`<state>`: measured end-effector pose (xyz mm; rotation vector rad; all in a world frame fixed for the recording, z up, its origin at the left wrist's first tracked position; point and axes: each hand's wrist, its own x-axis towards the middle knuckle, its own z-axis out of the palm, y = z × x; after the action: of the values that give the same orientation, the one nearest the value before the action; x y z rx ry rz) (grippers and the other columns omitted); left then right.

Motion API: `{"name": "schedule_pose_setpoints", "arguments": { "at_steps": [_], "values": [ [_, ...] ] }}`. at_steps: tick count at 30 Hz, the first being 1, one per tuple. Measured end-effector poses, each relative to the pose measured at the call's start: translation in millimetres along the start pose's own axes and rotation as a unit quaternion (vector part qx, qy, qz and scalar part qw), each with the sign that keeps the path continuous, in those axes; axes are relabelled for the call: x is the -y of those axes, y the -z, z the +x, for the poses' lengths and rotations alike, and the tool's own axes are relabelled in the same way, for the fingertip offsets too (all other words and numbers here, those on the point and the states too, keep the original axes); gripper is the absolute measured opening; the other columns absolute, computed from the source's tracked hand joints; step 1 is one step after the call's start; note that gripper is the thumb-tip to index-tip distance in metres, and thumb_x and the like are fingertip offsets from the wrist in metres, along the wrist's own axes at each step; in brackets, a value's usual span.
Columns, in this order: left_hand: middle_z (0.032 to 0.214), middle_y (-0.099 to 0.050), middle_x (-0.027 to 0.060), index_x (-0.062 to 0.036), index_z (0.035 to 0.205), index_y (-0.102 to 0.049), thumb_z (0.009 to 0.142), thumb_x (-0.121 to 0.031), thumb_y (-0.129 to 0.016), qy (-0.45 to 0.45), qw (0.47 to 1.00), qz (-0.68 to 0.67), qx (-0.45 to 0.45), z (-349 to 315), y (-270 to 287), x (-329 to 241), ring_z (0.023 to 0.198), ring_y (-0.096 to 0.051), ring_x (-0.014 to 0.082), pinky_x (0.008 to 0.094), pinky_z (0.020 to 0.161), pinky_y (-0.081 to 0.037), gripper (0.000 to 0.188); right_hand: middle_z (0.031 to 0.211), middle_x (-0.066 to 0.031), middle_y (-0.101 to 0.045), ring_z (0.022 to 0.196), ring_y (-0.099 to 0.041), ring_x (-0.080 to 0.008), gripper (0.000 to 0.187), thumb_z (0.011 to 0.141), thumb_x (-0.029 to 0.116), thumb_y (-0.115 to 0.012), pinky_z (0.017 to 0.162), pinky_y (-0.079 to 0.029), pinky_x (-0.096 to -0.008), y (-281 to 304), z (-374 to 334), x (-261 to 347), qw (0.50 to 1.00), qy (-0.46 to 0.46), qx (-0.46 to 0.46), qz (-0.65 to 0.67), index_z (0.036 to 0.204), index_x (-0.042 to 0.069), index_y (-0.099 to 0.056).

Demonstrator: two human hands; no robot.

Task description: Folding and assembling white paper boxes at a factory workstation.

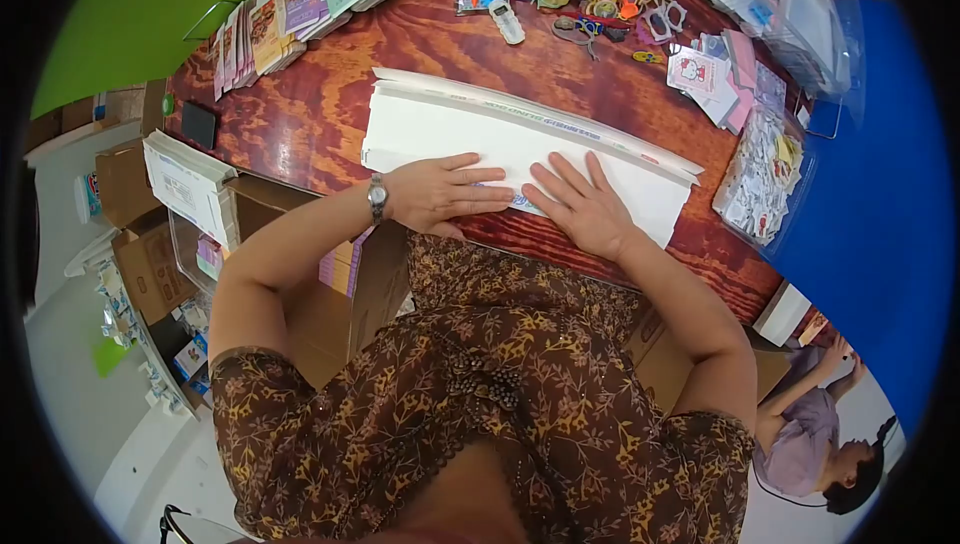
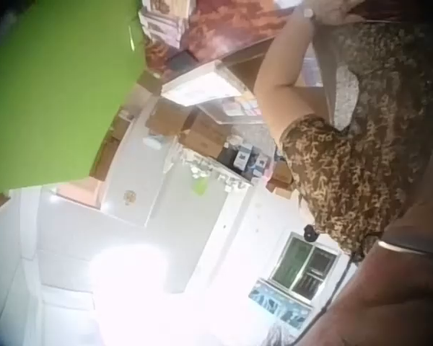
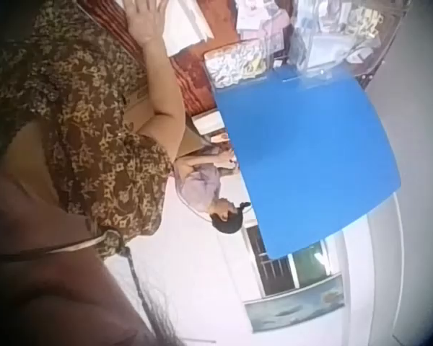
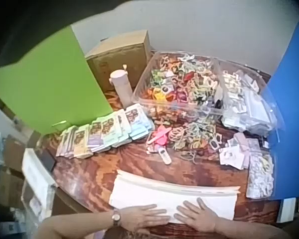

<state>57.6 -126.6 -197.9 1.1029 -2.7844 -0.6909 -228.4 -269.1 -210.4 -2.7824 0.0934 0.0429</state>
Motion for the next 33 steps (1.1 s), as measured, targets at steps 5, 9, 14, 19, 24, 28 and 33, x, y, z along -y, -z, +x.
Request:
{"name": "schedule_pose_setpoints", "arguments": {
  "at_steps": [5,9,14,19,24,28,33],
  "values": [
    [0.162,-0.020,0.0012,-0.0119,0.155,-0.026,0.093,-0.057,-0.049,-0.018,0.998,-0.044,0.030,2,-2,7,0.150,-0.014,0.0230,0.0473,0.122,-0.010,0.080,0.156,-0.0047,-0.034,0.146,-0.027,-0.0266,0.059,0.087,0.034,-0.064,0.117,-0.014,-0.0612,-3,-4,-2,0.996,0.079,-0.028,0.007,0.143,0.022,-0.049],
    [0.162,-0.021,0.0036,-0.0109,0.155,-0.026,0.092,-0.058,-0.049,-0.008,0.999,-0.026,0.018,1,-10,4,0.151,-0.013,0.0240,0.0502,0.121,-0.009,0.082,0.159,-0.0012,-0.028,0.148,-0.022,-0.0260,0.080,0.083,0.057,-0.061,0.116,-0.009,-0.0639,1,7,-2,0.990,0.121,0.074,-0.011,0.150,0.021,-0.038],
    [0.161,-0.022,0.0079,-0.0113,0.155,-0.026,0.089,-0.061,-0.052,0.010,0.998,-0.060,-0.007,5,-9,4,0.150,-0.013,0.0253,0.0506,0.121,-0.010,0.086,0.160,0.0001,-0.027,0.149,-0.019,-0.0242,0.083,0.082,0.062,-0.059,0.117,-0.006,-0.0625,5,8,0,0.988,0.089,0.119,0.032,0.152,0.022,-0.035],
    [0.162,-0.022,0.0067,-0.0110,0.155,-0.025,0.088,-0.063,-0.052,0.071,0.995,-0.073,-0.011,6,-2,-3,0.150,-0.014,0.0255,0.0501,0.121,-0.011,0.089,0.159,0.0005,-0.029,0.149,-0.019,-0.0217,0.078,0.085,0.059,-0.058,0.117,-0.003,-0.0622,1,-1,-4,0.997,0.050,0.038,0.043,0.150,0.022,-0.038],
    [0.162,-0.022,0.0048,-0.0120,0.155,-0.026,0.088,-0.063,-0.050,0.086,0.996,-0.023,0.025,4,1,-1,0.150,-0.015,0.0246,0.0506,0.120,-0.012,0.088,0.158,0.0031,-0.030,0.149,-0.020,-0.0200,0.071,0.086,0.055,-0.059,0.117,-0.001,-0.0626,5,-12,-10,0.997,0.071,-0.020,-0.011,0.148,0.023,-0.042],
    [0.161,-0.024,0.0011,-0.0172,0.155,-0.027,0.088,-0.064,-0.051,0.089,0.995,0.044,0.019,-7,-11,-7,0.149,-0.017,0.0240,0.0551,0.119,-0.012,0.085,0.158,0.0042,-0.030,0.149,-0.020,-0.0193,0.071,0.086,0.057,-0.058,0.117,0.000,-0.0633,10,-64,-33,0.998,0.049,0.032,-0.025,0.148,0.024,-0.042],
    [0.160,-0.026,-0.0028,-0.0257,0.154,-0.029,0.087,-0.064,-0.053,0.187,0.982,0.035,0.003,-25,-7,-16,0.149,-0.020,0.0263,0.0618,0.116,-0.013,0.081,0.159,0.0048,-0.029,0.149,-0.018,-0.0187,0.074,0.086,0.059,-0.055,0.117,0.001,-0.0638,18,-87,-42,0.991,0.014,0.126,0.037,0.150,0.025,-0.038]
  ]
}}
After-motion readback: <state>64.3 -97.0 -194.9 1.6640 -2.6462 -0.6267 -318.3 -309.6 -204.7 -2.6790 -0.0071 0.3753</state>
